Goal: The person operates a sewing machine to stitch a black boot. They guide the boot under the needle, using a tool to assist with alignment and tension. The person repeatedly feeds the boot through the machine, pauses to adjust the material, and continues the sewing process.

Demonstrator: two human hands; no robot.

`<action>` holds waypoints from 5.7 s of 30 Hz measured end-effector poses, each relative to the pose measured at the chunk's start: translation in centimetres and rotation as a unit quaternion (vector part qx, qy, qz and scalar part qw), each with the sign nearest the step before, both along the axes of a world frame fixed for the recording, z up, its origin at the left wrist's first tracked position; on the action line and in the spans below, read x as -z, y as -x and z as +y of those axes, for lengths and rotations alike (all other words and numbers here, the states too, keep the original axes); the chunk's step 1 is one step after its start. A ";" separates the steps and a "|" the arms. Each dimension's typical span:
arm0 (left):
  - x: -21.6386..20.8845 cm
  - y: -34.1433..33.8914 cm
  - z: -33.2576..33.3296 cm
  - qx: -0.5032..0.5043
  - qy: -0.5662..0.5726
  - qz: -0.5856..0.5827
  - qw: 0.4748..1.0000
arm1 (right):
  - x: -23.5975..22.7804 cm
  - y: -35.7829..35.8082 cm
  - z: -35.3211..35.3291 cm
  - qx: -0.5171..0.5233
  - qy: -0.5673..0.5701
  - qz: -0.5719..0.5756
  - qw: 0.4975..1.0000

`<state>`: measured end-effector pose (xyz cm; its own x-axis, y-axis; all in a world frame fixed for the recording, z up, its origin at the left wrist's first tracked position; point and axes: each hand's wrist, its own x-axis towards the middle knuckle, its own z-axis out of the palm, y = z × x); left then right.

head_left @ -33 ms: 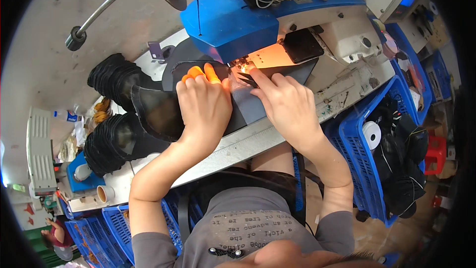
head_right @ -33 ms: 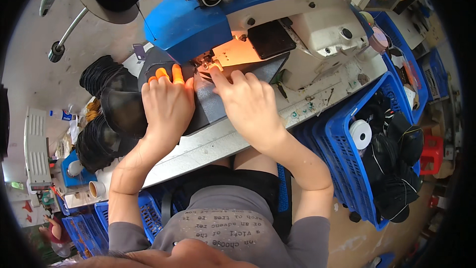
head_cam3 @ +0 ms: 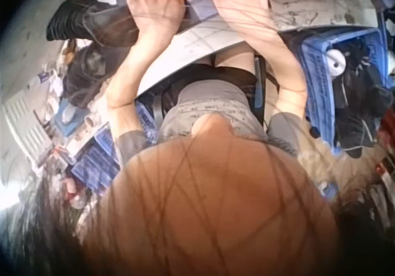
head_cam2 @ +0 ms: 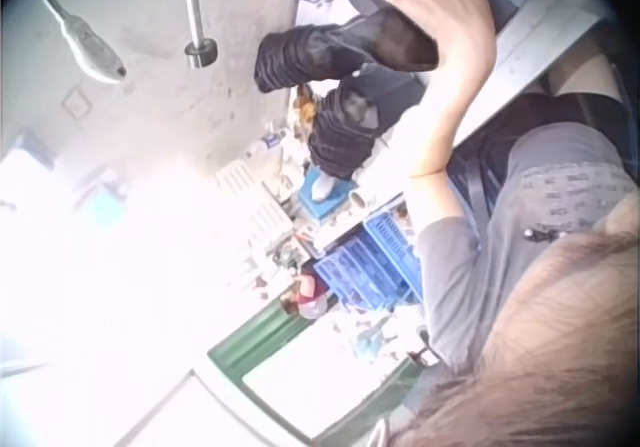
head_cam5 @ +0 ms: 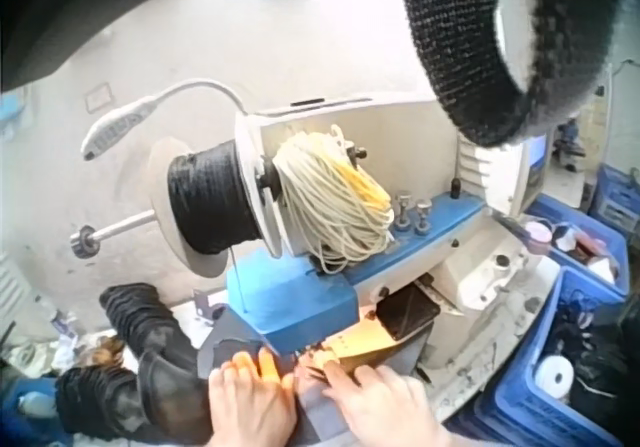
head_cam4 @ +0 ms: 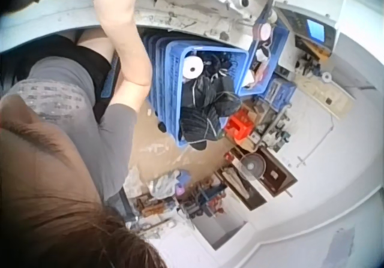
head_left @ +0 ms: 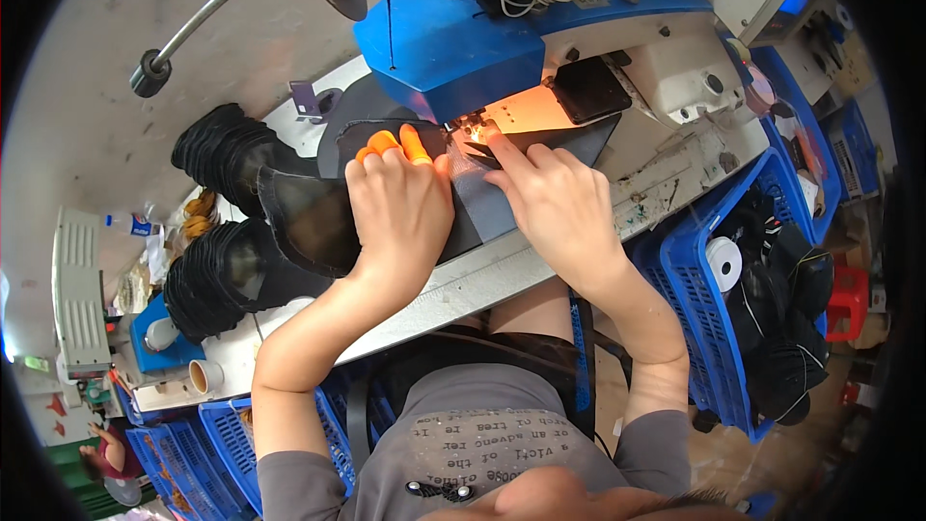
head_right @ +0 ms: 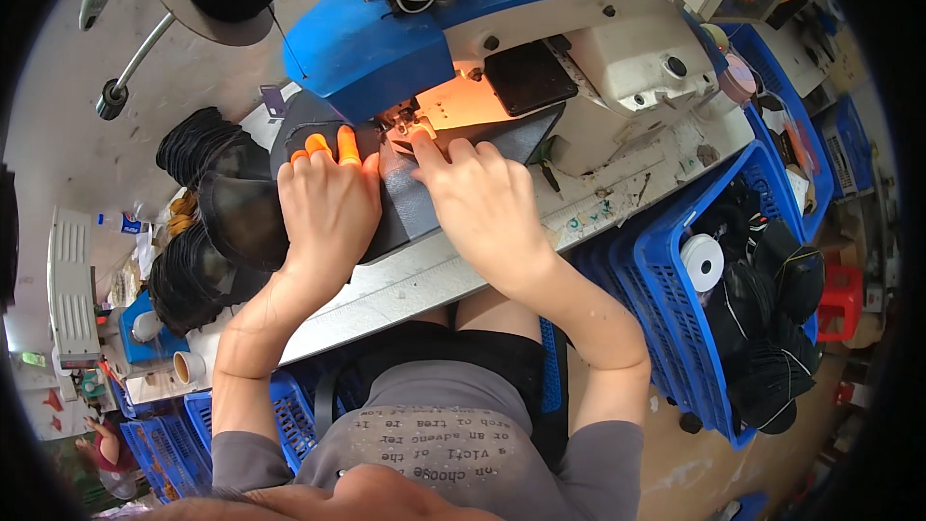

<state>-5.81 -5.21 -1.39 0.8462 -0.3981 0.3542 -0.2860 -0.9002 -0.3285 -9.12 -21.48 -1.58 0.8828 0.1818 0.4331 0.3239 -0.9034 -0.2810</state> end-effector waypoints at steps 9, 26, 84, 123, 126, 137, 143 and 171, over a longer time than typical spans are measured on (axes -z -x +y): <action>0.2 0.5 0.2 0.024 0.028 0.024 0.999 | 1.8 -2.7 1.7 0.012 0.024 -0.024 0.999; 9.1 4.9 19.8 0.195 0.033 -0.068 0.978 | 2.9 -2.0 1.0 0.027 -0.143 -0.104 0.984; 0.3 -2.2 4.4 0.250 0.121 0.097 0.956 | 2.4 -3.1 1.2 0.017 -0.103 -0.021 0.994; -2.2 -6.1 6.5 0.321 -0.052 0.145 0.934 | 2.9 -2.0 -1.7 -0.017 -0.185 -0.070 0.980; -2.4 -5.7 6.1 0.310 -0.044 0.154 0.937 | 3.0 -2.0 -1.8 -0.018 -0.187 -0.076 0.979; -1.5 -3.2 3.6 0.217 0.047 0.178 0.959 | 2.9 -2.0 -1.7 -0.024 -0.189 -0.077 0.979; -1.1 -1.4 2.2 0.204 0.127 0.166 0.956 | 3.2 -2.1 -1.8 -0.020 -0.187 -0.084 0.979; -2.8 -2.7 4.8 0.226 -0.081 0.174 0.955 | 2.9 -1.9 -0.5 -0.109 -0.129 -0.077 0.983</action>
